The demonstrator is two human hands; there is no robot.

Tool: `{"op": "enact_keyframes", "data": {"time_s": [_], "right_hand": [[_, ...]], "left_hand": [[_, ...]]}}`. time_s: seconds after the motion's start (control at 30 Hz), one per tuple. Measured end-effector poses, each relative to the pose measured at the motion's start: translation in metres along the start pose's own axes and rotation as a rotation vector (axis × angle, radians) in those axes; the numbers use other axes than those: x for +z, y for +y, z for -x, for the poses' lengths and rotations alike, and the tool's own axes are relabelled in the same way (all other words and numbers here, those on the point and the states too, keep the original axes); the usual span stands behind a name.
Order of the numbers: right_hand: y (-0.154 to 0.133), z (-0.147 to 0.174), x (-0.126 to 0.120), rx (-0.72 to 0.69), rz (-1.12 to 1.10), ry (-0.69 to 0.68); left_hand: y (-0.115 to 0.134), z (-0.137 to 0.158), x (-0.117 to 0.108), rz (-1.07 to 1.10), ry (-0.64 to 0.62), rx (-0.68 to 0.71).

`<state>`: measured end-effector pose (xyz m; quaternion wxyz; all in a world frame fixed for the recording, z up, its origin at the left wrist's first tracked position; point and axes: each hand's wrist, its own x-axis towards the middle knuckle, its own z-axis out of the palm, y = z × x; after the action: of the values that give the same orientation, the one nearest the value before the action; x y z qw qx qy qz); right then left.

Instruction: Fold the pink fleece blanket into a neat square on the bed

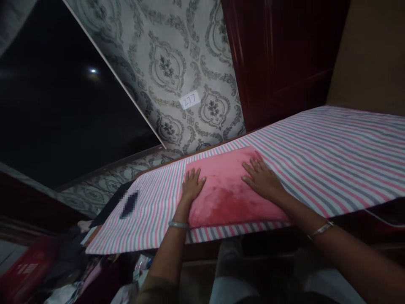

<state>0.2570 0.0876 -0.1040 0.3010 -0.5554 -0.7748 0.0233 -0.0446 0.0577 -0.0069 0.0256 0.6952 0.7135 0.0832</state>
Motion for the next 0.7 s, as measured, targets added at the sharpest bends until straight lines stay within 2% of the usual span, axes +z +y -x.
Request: {"op": "enact_keyframes", "data": {"time_s": [0.1, 0.2, 0.27, 0.33, 0.4, 0.47, 0.6, 0.7], "right_hand": [[-0.005, -0.001, -0.017, 0.043, 0.040, -0.107], [-0.020, 0.006, -0.042, 0.098, 0.088, -0.180], [-0.036, 0.017, -0.057, 0.062, 0.121, -0.153], [-0.052, 0.031, -0.064, -0.036, 0.119, -0.093], [-0.065, 0.043, -0.061, -0.100, 0.096, -0.097], [-0.069, 0.053, -0.050, -0.097, 0.080, -0.137], [-0.063, 0.066, -0.031, -0.081, 0.096, -0.103], [-0.060, 0.068, -0.030, -0.093, 0.121, -0.077]], "left_hand": [[0.006, 0.002, -0.010, -0.007, -0.057, -0.021], [0.012, 0.021, -0.024, -0.034, -0.051, 0.005], [0.014, 0.043, -0.028, -0.051, -0.003, 0.100], [0.014, 0.068, -0.025, -0.067, 0.041, 0.207], [0.011, 0.087, -0.015, -0.080, 0.052, 0.242], [0.007, 0.097, -0.003, -0.085, 0.047, 0.204], [0.003, 0.100, 0.012, -0.108, 0.063, 0.169], [0.003, 0.099, 0.012, -0.111, 0.058, 0.173]]}}
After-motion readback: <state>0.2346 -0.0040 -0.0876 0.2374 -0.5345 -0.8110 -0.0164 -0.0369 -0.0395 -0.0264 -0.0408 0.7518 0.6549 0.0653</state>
